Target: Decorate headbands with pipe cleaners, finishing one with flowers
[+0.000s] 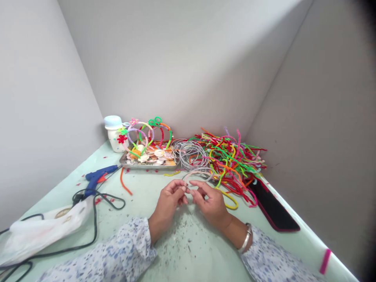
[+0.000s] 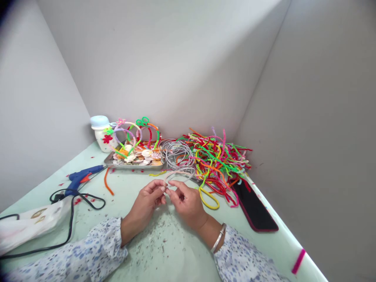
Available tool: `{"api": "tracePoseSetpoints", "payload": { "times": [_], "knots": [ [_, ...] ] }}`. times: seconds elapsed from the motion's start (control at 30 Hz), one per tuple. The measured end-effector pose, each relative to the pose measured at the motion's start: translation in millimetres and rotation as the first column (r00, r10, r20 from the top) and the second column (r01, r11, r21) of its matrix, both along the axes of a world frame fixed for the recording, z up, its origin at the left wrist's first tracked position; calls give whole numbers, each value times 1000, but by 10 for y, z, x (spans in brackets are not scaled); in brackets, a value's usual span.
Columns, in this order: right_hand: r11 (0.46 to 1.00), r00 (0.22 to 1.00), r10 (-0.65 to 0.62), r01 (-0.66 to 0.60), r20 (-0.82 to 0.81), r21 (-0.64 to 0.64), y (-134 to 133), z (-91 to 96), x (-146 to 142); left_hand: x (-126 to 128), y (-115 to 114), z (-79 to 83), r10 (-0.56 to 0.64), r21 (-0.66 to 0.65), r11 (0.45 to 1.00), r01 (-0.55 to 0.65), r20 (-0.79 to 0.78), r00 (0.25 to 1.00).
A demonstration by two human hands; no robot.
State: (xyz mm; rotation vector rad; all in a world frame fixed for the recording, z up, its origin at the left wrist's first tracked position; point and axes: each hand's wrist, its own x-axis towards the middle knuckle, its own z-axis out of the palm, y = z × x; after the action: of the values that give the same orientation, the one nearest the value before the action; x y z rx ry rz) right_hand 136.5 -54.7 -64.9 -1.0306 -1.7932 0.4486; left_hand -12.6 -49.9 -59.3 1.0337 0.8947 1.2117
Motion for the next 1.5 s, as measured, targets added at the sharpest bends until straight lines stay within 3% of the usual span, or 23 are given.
{"api": "tracePoseSetpoints", "payload": {
  "times": [0.23,0.43,0.6,0.77,0.87,1.07,1.5],
  "knots": [
    [992,988,124,-122,91,-30,-30,15,-28,27,-29,20,-23,83,996,32,-108,994],
    [976,979,164,-179,119,126,4,-28,-7,27,-19,-1,-5,137,990,25,-144,990],
    [938,973,173,-210,151,277,33,-49,14,38,-12,-17,9,89,996,4,-147,989],
    [907,960,187,-251,210,339,22,-39,9,35,-21,-11,30,55,998,-25,-103,994],
    [910,960,151,-229,237,346,10,-35,5,33,-32,5,43,69,997,-37,-97,994],
    [962,975,8,-68,223,263,14,-62,3,29,-28,23,16,98,995,-1,-149,989],
    [971,973,-99,50,206,234,7,-54,-19,30,-52,50,57,161,987,-21,-221,973]
  ]
}}
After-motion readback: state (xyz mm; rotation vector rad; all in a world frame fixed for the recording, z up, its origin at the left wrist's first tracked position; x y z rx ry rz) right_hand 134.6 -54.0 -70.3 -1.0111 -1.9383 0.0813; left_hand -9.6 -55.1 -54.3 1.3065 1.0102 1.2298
